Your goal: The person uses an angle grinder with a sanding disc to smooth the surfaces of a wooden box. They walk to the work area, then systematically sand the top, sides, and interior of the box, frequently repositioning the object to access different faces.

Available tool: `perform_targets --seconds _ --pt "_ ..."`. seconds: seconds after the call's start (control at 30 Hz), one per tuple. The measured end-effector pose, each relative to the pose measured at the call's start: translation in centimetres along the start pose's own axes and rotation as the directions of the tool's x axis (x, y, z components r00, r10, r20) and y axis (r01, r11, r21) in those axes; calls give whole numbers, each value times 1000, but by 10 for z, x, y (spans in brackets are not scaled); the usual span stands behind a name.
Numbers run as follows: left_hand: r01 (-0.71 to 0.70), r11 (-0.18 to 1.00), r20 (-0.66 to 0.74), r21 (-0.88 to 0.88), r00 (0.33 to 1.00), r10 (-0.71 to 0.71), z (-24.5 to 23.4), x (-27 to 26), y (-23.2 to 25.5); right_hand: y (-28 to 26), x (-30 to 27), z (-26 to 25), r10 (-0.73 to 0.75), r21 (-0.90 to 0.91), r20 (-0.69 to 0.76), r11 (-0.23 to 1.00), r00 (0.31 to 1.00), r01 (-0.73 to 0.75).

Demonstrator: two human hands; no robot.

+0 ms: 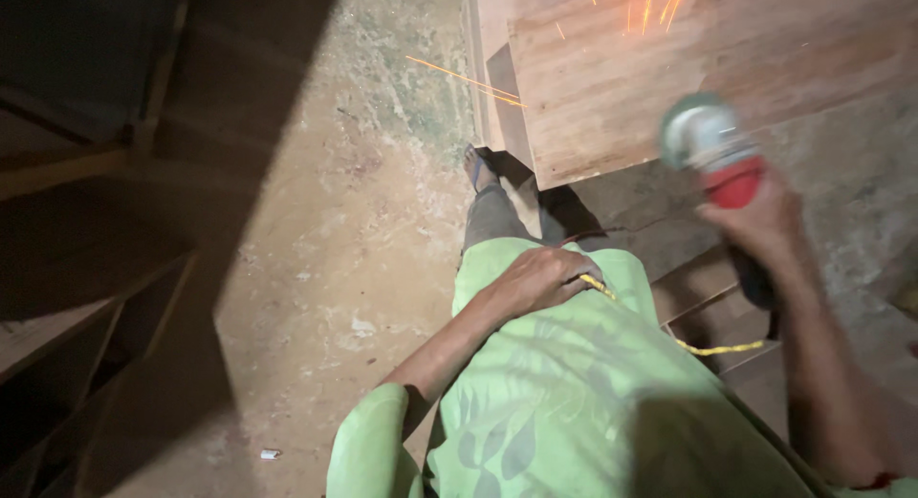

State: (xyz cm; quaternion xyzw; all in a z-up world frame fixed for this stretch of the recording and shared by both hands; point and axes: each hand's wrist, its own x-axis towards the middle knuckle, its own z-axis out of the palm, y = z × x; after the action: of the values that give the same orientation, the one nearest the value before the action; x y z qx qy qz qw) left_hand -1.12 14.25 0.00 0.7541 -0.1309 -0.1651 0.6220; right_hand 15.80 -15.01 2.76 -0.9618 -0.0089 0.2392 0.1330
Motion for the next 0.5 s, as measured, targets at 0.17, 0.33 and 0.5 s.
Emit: perform_targets --seconds 0.17,0.33,0.5 --pt "22 1000 56 12 998 -23 -5 4 1 17 -7 -13 114 76 23 990 993 -115" --pt "15 1000 67 14 998 -16 -1 9 5 -42 -24 27 98 -177 218 982 971 -59" --pt "-27 1000 41 -4 999 27 -6 9 7 -44 -28 18 129 -133 200 986 971 -104"
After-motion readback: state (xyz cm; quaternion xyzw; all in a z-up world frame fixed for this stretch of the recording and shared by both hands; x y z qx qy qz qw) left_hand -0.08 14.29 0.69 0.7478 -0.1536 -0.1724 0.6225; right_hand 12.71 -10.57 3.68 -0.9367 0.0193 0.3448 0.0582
